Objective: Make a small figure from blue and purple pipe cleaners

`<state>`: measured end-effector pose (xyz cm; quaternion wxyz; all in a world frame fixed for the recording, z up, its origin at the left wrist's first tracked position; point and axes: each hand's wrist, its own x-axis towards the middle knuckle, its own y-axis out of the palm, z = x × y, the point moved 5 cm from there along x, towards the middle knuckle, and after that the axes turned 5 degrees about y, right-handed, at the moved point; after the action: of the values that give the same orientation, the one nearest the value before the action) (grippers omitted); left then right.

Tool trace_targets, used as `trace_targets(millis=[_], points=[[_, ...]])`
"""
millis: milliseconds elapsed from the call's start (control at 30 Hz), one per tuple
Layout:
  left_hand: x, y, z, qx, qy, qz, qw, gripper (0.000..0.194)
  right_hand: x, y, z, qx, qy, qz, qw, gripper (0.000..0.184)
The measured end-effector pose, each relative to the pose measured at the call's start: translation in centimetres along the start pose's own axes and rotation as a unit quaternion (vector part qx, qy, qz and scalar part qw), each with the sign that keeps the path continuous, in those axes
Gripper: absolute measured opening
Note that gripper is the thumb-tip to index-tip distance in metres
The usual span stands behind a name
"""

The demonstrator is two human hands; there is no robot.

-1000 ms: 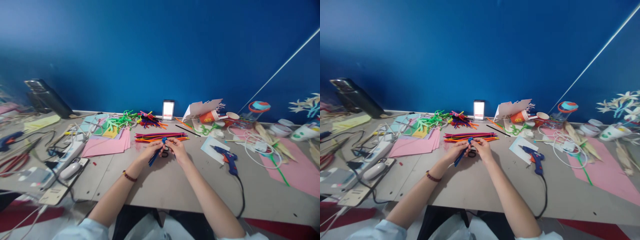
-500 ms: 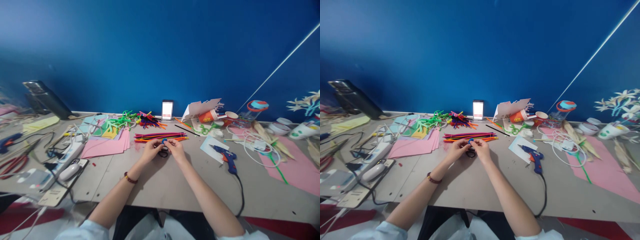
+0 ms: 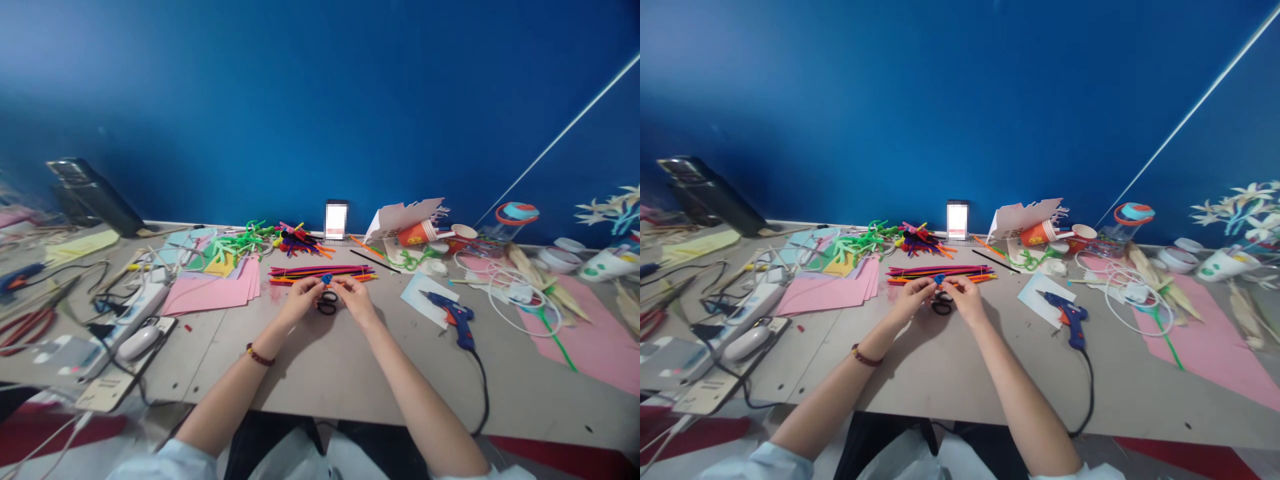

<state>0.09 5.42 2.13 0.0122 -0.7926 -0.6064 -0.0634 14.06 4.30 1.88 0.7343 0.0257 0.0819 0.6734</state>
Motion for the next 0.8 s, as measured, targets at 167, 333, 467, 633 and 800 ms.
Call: trace_targets(millis=[167,333,467,633,800], points=[[-0.1,0.3,0.4,-0.097,-0.038,0.054,0.993,0.03,-0.1,0.0,0.2,0.03,0.017,0.004,0.999,0.03],[-0.4,0.6,0.5,-0.175,-0.082,0.087,0.977,0.028,-0.1,0.3,-0.3,0.072,0.055,0.032,0.995,0.035],[-0.7,1.0,0.2,-0.214,-0.109,0.111,0.964,0.026,-0.1,0.4,-0.5,0.099,0.065,0.06,0.991,0.033],[-1.0,1.3,-0.2,-0.237,-0.122,0.136,0.954,0.027,-0.3,0.7,-0.5,0.129,0.072,0.111,0.983,0.028],[-0.7,1.2,-0.4,-0.13,-0.049,0.106,0.985,0.03,0.1,0.4,-1.0,0.141,0.073,0.095,0.983,0.027]])
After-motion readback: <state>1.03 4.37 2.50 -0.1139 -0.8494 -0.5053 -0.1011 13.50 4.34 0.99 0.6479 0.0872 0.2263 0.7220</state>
